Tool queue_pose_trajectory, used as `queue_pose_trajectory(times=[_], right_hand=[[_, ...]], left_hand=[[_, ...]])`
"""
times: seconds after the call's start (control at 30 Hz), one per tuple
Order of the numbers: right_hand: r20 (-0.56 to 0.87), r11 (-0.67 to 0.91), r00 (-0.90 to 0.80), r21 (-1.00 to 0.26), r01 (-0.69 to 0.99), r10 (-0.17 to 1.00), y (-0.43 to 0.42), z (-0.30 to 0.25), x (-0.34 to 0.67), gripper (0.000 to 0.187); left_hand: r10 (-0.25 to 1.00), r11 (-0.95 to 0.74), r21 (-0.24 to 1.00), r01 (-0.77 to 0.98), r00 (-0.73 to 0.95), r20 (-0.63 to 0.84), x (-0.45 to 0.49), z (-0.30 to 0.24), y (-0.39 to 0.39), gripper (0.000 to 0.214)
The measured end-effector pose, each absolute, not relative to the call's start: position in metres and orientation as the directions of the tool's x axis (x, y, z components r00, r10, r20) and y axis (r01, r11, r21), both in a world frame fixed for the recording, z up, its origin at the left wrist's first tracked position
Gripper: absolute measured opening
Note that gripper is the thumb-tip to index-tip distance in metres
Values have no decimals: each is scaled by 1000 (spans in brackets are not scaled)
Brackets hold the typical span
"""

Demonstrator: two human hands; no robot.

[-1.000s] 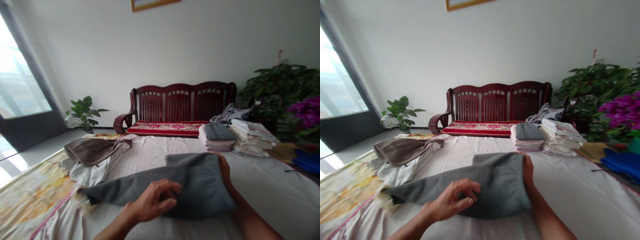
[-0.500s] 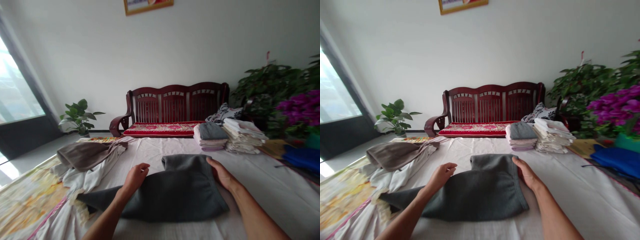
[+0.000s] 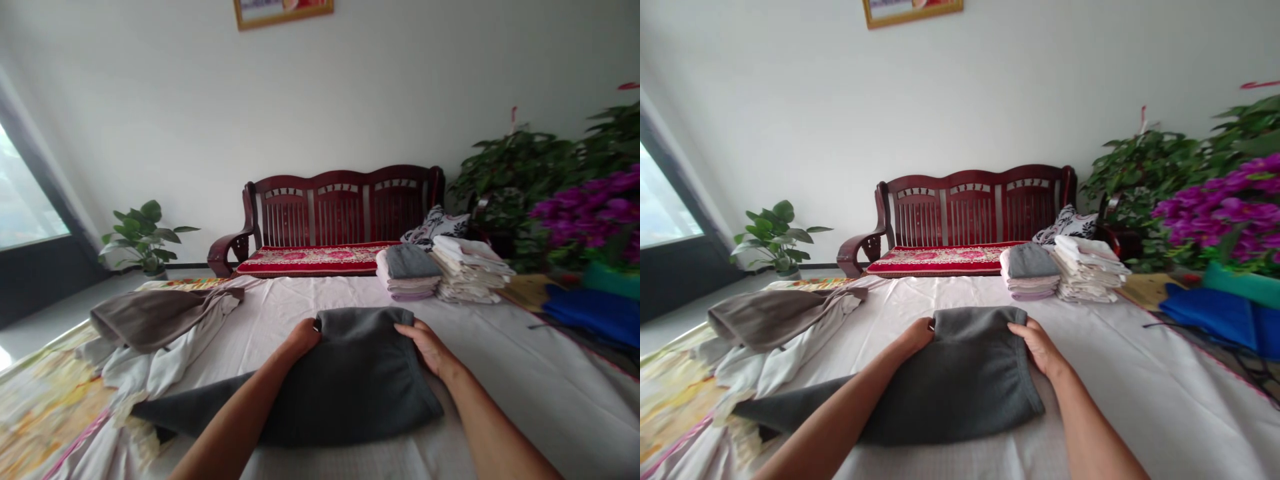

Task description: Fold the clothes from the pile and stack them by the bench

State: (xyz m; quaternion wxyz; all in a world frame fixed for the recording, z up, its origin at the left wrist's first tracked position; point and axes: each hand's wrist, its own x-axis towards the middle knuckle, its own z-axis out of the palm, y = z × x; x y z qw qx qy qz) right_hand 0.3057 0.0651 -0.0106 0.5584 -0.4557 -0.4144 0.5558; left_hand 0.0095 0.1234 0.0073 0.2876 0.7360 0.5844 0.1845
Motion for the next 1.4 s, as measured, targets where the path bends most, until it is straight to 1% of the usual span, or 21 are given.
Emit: queue_pose_trajectory(times=[0.07, 0.17, 0.23, 0.27, 0.3, 0.37, 0.43, 0.5, 0.53, 0.6, 0.63, 0.7, 0.77, 0.83, 0.93, 1.03, 1.1, 1.2, 1.27, 1.33, 1.4], right_hand=[[-56, -48, 24, -965, -260, 998, 65, -10, 306, 31], [-75, -63, 32, -955, -290, 997, 66, -8, 305, 32], [-76, -57, 50, -950, -308, 996, 67, -7, 305, 33], [-75, -55, 53, -948, -314, 996, 68, -7, 304, 34], [-74, -54, 50, -946, -319, 996, 68, -7, 304, 35], [-67, -53, 33, -945, -324, 997, 68, -7, 302, 38], [-54, -45, 19, -947, -319, 998, 67, -7, 300, 40], [-32, -25, 20, -954, -298, 999, 66, -6, 298, 41], [-23, -14, 27, -959, -282, 999, 66, -6, 298, 41], [-11, 2, 50, -968, -251, 999, 66, -6, 296, 40], [-11, 5, 63, -970, -243, 998, 66, -6, 296, 40], [-22, -1, 82, -969, -246, 996, 67, -6, 296, 39], [-41, -15, 90, -962, -272, 995, 68, -7, 296, 38], [-59, -28, 94, -954, -297, 994, 69, -7, 296, 37], [-69, -34, 99, -949, -315, 993, 70, -7, 296, 36], [-63, -27, 101, -946, -322, 993, 68, -6, 296, 37], [-65, -27, 107, -946, -322, 992, 67, -5, 296, 36], [-65, -22, 121, -945, -327, 990, 67, -5, 297, 35], [-63, -16, 132, -942, -335, 989, 67, -6, 297, 34], [-73, -22, 134, -939, -344, 988, 68, -6, 298, 34], [-93, -42, 126, -933, -358, 988, 69, -7, 299, 33]], left_hand=[[974, -154, 649, 745, 223, -25, 12, 7, 124, 18], [990, -137, 641, 755, 123, 67, 6, 19, 120, 19], [971, -199, 605, 771, 70, 229, -5, 36, 116, 21], [931, -267, 554, 788, 62, 359, -12, 46, 113, 22], [859, -348, 468, 812, 76, 507, -20, 56, 110, 22], [674, -433, 245, 868, 132, 727, -35, 75, 104, 20], [552, -435, 62, 898, 211, 807, -49, 86, 100, 16], [529, -422, -31, 906, 274, 803, -60, 88, 101, 17], [555, -409, -37, 912, 280, 783, -65, 85, 103, 20], [688, -346, 41, 937, 223, 691, -73, 72, 110, 28], [786, -288, 124, 949, 161, 596, -76, 64, 114, 32], [943, -152, 291, 945, 51, 328, -82, 45, 121, 37], [993, -61, 384, 921, 17, 117, -86, 29, 125, 40], [998, -51, 435, 899, 31, 52, -86, 17, 126, 31], [997, -79, 507, 858, 65, 45, -80, 9, 123, 12], [993, -115, 576, 809, 78, 88, -71, 6, 122, 10], [988, -133, 667, 733, 47, 145, -67, 8, 124, 16], [961, -195, 886, 421, -97, 257, -73, 22, 126, 29], [920, -278, 932, 234, -213, 328, -87, 40, 129, 35], [873, -351, 900, 257, -259, 414, -108, 63, 131, 37], [869, -357, 847, 394, -192, 456, -133, 88, 135, 38]])
